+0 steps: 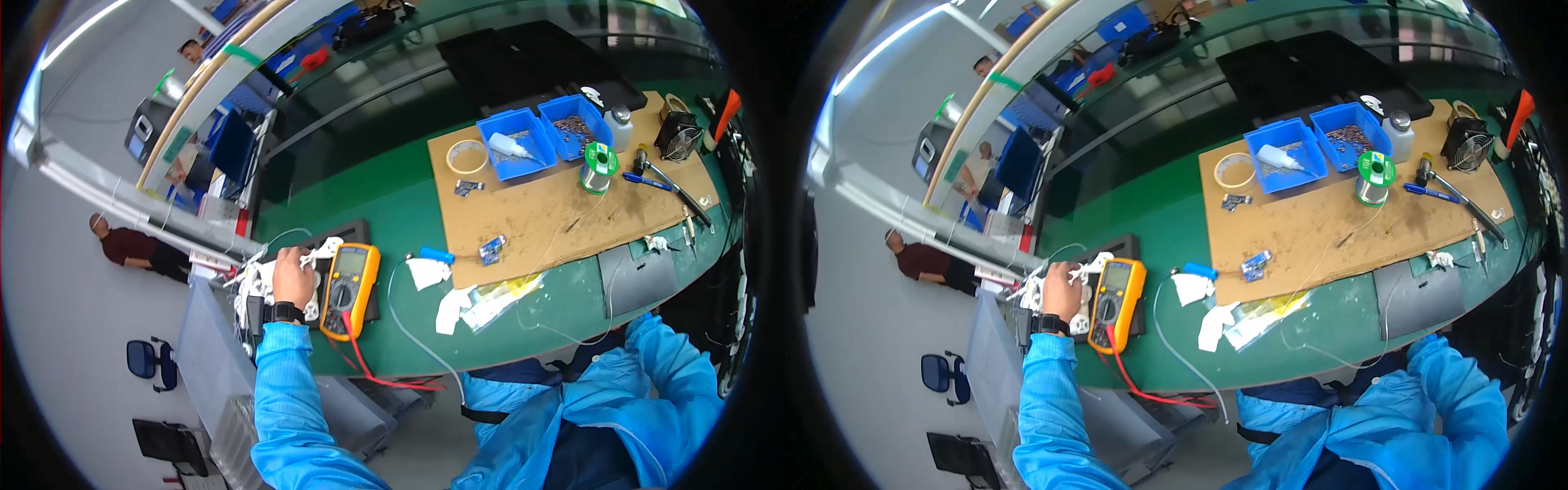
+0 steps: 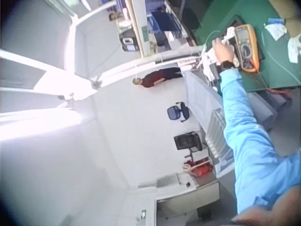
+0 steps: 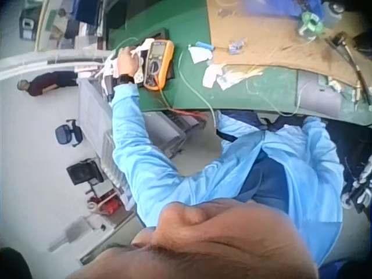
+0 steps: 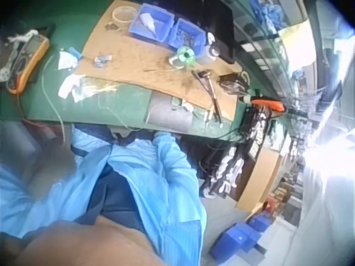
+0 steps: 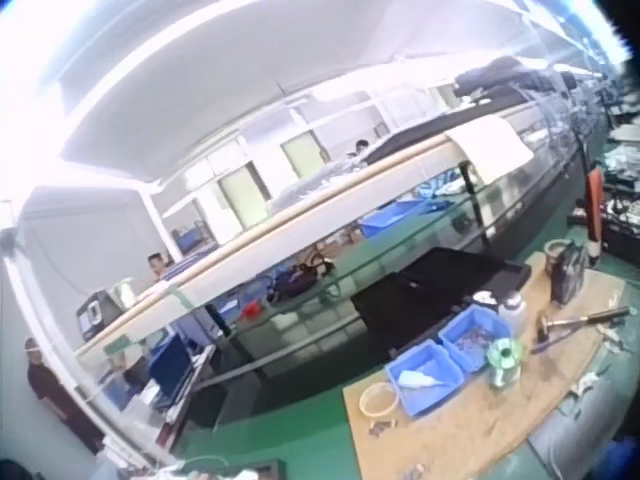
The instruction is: Testing an electronic circuit board with a multimeter and marking components with a pen.
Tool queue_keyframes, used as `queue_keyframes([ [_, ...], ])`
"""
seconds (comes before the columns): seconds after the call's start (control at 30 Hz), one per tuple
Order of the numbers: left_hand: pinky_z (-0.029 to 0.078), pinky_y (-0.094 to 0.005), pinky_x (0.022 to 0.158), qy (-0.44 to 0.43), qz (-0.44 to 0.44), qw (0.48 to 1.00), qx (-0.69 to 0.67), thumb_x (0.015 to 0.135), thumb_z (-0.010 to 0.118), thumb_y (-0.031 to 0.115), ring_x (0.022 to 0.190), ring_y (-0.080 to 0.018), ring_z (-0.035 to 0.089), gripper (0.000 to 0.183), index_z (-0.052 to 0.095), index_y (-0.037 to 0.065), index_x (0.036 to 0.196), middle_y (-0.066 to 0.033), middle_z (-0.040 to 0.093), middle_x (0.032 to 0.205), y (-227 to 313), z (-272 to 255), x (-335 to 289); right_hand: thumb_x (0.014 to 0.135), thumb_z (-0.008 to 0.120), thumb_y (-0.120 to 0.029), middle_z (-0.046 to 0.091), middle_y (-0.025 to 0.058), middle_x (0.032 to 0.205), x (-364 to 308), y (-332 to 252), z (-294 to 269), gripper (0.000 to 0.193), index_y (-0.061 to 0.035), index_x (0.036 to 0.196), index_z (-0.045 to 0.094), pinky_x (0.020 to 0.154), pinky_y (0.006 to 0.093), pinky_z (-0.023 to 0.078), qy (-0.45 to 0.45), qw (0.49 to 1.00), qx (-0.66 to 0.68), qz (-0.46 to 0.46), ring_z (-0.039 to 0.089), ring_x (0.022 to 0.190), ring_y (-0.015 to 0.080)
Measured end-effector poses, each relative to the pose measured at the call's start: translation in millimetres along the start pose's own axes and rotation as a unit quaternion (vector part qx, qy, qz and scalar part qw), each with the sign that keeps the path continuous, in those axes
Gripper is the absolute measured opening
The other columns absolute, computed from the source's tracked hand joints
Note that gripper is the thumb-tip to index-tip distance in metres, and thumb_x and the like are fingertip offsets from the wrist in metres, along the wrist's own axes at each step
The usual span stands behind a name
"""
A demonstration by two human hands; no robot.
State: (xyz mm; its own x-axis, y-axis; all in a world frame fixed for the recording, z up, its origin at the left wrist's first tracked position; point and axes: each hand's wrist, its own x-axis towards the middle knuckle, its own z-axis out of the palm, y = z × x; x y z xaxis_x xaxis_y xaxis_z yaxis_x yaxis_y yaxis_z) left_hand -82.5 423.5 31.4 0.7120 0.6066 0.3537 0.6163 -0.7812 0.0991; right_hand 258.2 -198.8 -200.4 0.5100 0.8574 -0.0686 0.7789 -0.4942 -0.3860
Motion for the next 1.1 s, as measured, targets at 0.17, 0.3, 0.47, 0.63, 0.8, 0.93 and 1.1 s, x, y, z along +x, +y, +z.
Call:
queue_keyframes([
  [0.17,0.049,-0.0479,0.094,-0.142,0.004,0.987,0.070,0.074,0.076,0.001,0.106,-0.0409,0.061,0.028,0.069,0.004,0.100,-0.0175,0.065,0.104,-3,30,29,0.090,0.061,-0.028,0.072,0.0245,0.108,5,-6,-8,0.032,-0.0073,0.108,0.076,0.089,0.0538,0.053,-0.020,0.999,0.036,0.000,0.068,0.101,0.0445],
  [0.3,0.049,-0.0487,0.094,-0.158,-0.017,0.978,0.133,0.075,0.080,0.006,0.110,-0.0393,0.059,0.029,0.069,0.005,0.102,-0.0176,0.064,0.106,1,32,36,0.090,0.061,-0.027,0.072,0.0243,0.108,8,-2,-10,0.031,-0.0073,0.108,0.076,0.089,0.0539,0.053,-0.025,0.998,0.049,-0.006,0.068,0.100,0.0446],
  [0.47,0.049,-0.0492,0.095,-0.183,0.040,0.965,0.182,0.076,0.082,0.008,0.110,-0.0402,0.060,0.038,0.068,0.004,0.112,-0.0180,0.065,0.109,15,23,32,0.090,0.061,-0.026,0.072,0.0239,0.108,9,-3,-10,0.030,-0.0074,0.109,0.076,0.088,0.0539,0.053,-0.022,0.998,0.059,-0.012,0.068,0.100,0.0446],
  [0.63,0.051,-0.0487,0.090,0.145,-0.082,0.986,-0.007,0.092,0.075,0.015,0.102,-0.0459,0.065,0.035,0.063,-0.007,0.117,-0.0276,0.069,0.110,-26,11,24,0.090,0.061,-0.025,0.072,0.0236,0.108,11,-3,-17,0.030,-0.0074,0.109,0.076,0.088,0.0540,0.053,-0.005,0.998,0.062,-0.021,0.067,0.099,0.0447],
  [0.8,0.051,-0.0361,0.098,0.338,-0.165,0.890,-0.258,0.108,0.056,0.022,0.106,-0.0233,0.066,0.031,0.064,-0.005,0.120,-0.0156,0.070,0.118,-17,-108,20,0.089,0.061,-0.021,0.072,0.0230,0.107,4,-10,-23,0.028,-0.0072,0.109,0.075,0.087,0.0539,0.053,0.015,0.999,0.041,-0.033,0.067,0.098,0.0448],
  [0.93,0.050,-0.0359,0.096,0.414,-0.100,0.796,-0.431,0.113,0.040,0.029,0.107,-0.0216,0.063,0.041,0.054,-0.005,0.132,-0.0148,0.066,0.117,54,-202,-24,0.090,0.058,-0.016,0.072,0.0213,0.105,1,2,-19,0.025,-0.0071,0.107,0.073,0.086,0.0550,0.053,0.010,0.998,-0.026,-0.056,0.067,0.097,0.0444],
  [1.1,0.046,-0.0291,0.079,0.355,-0.012,0.756,-0.549,0.113,0.042,0.032,0.091,-0.0152,0.058,0.042,0.051,-0.003,0.134,-0.0131,0.062,0.109,134,-234,-74,0.091,0.057,-0.023,0.068,0.0213,0.120,-6,42,25,0.032,-0.0093,0.117,0.071,0.098,0.0579,0.047,0.003,0.993,-0.083,-0.080,0.063,0.111,0.0447],
])
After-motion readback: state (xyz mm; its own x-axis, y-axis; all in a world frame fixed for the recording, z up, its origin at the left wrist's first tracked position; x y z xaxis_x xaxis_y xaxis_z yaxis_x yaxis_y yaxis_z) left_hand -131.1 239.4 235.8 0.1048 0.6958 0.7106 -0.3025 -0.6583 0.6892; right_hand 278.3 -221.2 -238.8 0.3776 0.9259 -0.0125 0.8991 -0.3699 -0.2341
